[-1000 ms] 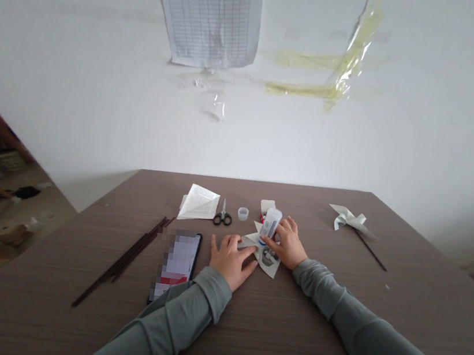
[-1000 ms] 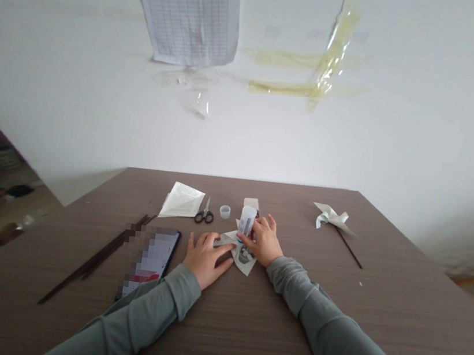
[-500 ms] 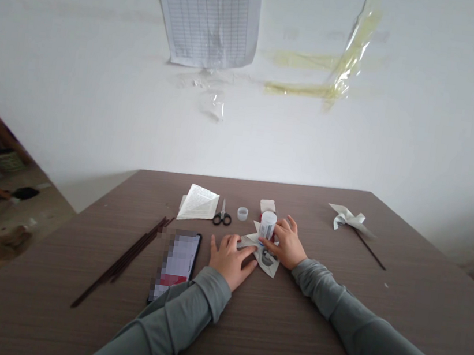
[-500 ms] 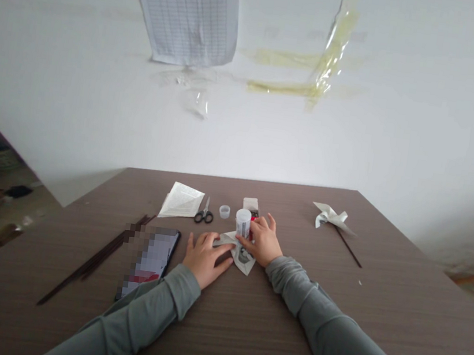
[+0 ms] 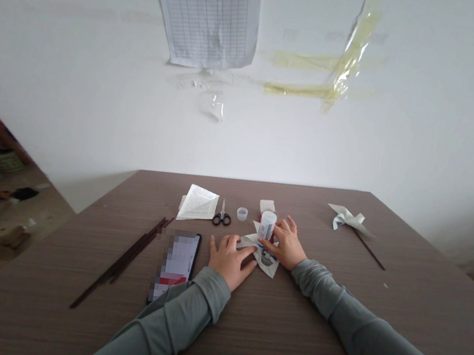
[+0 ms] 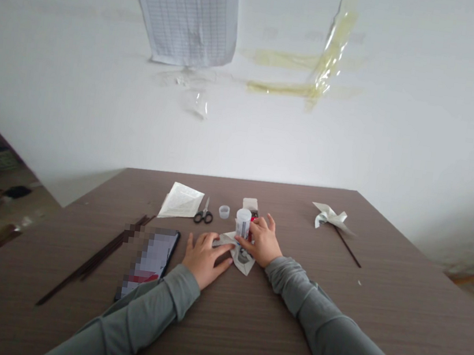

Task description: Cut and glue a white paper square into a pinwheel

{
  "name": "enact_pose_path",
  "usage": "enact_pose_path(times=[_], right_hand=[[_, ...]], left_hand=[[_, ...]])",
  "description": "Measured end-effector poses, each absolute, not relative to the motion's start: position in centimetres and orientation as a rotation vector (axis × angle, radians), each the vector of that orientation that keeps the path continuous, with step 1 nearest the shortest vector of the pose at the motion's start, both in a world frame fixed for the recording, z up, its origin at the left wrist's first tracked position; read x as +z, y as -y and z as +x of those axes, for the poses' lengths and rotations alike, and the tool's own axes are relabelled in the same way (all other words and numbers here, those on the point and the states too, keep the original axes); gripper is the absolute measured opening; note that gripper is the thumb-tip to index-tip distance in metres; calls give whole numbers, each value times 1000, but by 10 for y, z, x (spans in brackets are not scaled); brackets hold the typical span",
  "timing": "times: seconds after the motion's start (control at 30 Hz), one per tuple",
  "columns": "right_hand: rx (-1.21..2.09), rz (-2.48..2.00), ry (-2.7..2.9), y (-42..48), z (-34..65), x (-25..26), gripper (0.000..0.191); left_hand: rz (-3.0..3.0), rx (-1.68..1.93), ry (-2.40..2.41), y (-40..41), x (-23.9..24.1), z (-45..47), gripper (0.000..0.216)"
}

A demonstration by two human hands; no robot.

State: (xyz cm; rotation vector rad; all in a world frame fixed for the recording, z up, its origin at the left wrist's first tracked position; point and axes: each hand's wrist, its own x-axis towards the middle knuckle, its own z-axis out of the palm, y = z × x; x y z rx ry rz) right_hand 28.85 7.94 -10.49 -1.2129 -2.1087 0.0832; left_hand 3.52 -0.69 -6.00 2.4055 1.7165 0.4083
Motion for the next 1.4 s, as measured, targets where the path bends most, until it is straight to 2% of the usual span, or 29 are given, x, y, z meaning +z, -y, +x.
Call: enact_pose_path(times=[0.17, 0.33, 0.5, 0.7, 0.9, 1.17, 1.4], right_hand=[[45, -1231, 2093, -79, 288, -106, 35], [39, -1230, 2096, -78, 287, -106, 26], [46, -1220, 2015, -80, 288, -110, 36], [31, -1170, 1771, -83, 293, -117, 28], [93, -1199, 1716, -80, 306, -116, 42], [-43, -1329, 1648, -76, 321, -103, 57], [-60, -1371, 1649, -77, 330, -100, 53]], left_hand=[[2411, 415, -1716, 8, -59, 35, 43], [2410, 394, -1717, 9, -58, 35, 44], [2391, 398, -1715, 7, -58, 33, 44], [2361, 344, -1736, 9, -51, 37, 46], [2343, 349, -1772, 11, -46, 39, 44], [2382, 410, -1769, 11, -52, 35, 45], [2405, 466, -1747, 12, -52, 31, 44]])
